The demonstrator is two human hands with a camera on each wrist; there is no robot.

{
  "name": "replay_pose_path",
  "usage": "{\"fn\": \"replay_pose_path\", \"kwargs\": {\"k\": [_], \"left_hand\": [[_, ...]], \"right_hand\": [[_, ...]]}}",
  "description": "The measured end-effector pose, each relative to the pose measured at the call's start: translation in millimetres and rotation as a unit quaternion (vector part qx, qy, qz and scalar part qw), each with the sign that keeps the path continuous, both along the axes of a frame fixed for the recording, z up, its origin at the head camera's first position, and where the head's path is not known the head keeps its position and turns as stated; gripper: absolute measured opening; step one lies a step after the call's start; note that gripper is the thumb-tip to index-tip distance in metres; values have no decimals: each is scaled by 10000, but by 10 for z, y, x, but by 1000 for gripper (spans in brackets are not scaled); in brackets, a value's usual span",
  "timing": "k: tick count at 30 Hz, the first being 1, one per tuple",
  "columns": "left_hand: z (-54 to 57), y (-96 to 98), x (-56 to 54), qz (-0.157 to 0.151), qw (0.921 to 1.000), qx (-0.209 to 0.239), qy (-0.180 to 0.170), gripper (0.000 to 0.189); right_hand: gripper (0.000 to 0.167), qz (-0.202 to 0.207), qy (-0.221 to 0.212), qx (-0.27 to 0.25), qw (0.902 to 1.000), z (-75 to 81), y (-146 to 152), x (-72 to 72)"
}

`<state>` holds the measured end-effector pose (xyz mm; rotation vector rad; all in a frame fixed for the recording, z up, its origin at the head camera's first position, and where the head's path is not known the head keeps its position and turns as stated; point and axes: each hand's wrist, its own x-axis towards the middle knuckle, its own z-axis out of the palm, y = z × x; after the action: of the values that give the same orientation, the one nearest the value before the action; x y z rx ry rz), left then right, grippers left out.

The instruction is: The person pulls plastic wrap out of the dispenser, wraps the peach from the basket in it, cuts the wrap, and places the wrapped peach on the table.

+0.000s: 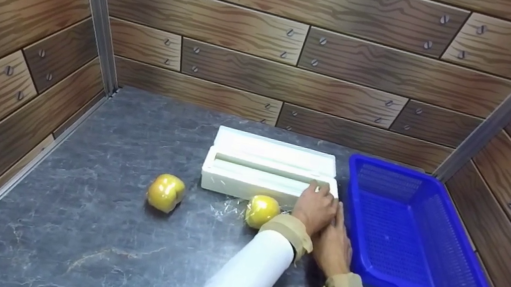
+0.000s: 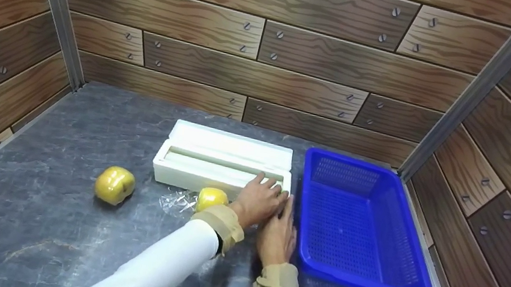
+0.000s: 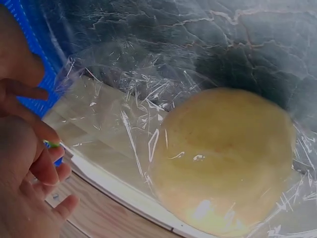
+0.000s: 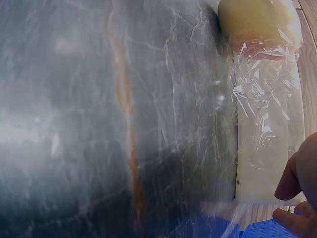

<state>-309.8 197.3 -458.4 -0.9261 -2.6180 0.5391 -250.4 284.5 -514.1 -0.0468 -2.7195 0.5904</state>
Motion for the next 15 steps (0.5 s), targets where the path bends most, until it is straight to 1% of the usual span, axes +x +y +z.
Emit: {"fn": "replay_pose_path", "kwargs": {"k": [2, 5, 9, 12, 15], "left_hand": [[-2, -34, -13, -26, 9999, 127, 32, 36], [4, -83, -28, -90, 9997, 224, 62, 34], [-4, -161, -44, -144, 9997, 182, 101, 34], [-27, -251, -62, -218, 9991, 183, 320, 32], [-63, -382, -73, -355, 9973, 308, 570, 29]], "right_hand": [[60, 43, 127, 74, 9999, -7, -15, -6], [60, 64, 192, 173, 9996, -9, -26, -15], [59, 118, 93, 167, 9997, -11, -28, -27], [60, 136, 40, 190, 9997, -9, -16, -37], [66, 92, 5, 263, 9996, 6, 0, -41]]}}
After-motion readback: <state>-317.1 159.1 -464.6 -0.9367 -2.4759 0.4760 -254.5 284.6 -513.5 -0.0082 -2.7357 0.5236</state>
